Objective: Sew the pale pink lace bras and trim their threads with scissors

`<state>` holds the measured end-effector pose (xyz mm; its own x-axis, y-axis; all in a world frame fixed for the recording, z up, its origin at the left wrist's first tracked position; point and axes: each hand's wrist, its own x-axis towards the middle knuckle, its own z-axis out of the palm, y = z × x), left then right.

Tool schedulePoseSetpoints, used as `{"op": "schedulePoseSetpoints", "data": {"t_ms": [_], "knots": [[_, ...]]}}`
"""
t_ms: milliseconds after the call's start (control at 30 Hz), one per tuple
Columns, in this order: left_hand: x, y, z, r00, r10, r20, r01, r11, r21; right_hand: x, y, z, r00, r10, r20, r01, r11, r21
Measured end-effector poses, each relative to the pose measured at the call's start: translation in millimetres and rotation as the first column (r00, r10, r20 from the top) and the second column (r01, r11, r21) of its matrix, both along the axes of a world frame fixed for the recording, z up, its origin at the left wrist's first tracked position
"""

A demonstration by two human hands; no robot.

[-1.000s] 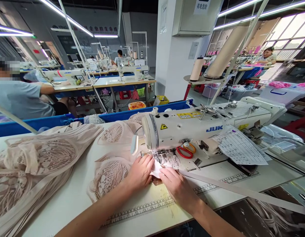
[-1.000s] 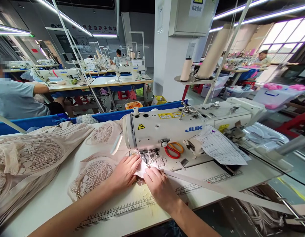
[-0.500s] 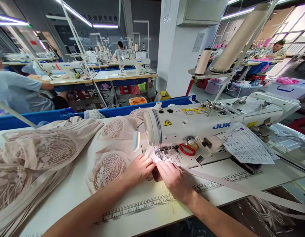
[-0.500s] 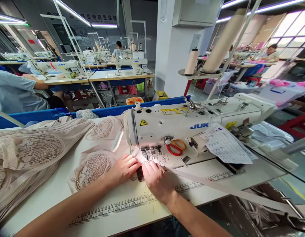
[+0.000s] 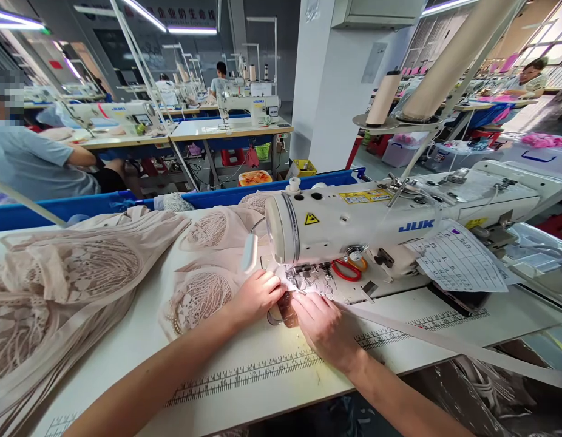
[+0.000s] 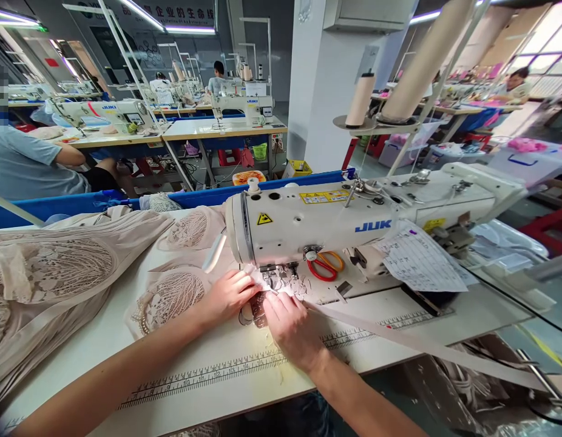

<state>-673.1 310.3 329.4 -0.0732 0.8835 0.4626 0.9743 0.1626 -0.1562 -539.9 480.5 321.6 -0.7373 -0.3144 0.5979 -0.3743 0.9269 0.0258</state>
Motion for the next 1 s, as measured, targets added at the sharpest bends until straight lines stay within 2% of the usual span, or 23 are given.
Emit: {"op": "schedulePoseSetpoints", "data": {"t_ms": [267, 467, 567, 700, 767, 833, 933, 1000], "knots": [[-12, 4, -4.4, 0.996, 0.070, 0.055, -0.065, 0.994, -0.090, 3, 1, 4.1, 0.999, 0.022, 0.027, -0.021, 0.999, -0.049], [-23, 8, -7.8, 0.985, 0.140, 0.101, -0.133, 0.988, -0.080, 4, 1, 6.3, 0.999, 0.026, 0.024, -0.024, 0.998, -0.055], [-17, 10, 3.1, 0.962, 0.223, 0.158, -0.212, 0.974, -0.085, 5, 1, 7.0, 0.999, 0.031, 0.036, -0.029, 0.997, -0.074], [14, -1, 28.9, 0.922, 0.321, 0.217, -0.306, 0.947, -0.102, 5, 2, 7.1, 0.997, 0.055, 0.055, -0.048, 0.992, -0.118], [28, -15, 34.5, 0.891, 0.407, 0.203, -0.381, 0.911, -0.155, 6, 2, 6.0, 0.996, 0.063, 0.066, -0.054, 0.991, -0.125], [31, -29, 30.4, 0.827, 0.533, 0.180, -0.486, 0.838, -0.248, 6, 1, 4.5, 0.996, 0.066, 0.060, -0.059, 0.992, -0.115], [11, -43, 13.9, 0.724, 0.672, 0.153, -0.600, 0.724, -0.340, 6, 0, 2.3, 0.997, 0.067, 0.043, -0.062, 0.993, -0.104], [-10, -44, 5.2, 0.690, 0.709, 0.144, -0.648, 0.694, -0.314, 6, 1, 0.6, 0.997, 0.078, 0.023, -0.076, 0.992, -0.098]]}}
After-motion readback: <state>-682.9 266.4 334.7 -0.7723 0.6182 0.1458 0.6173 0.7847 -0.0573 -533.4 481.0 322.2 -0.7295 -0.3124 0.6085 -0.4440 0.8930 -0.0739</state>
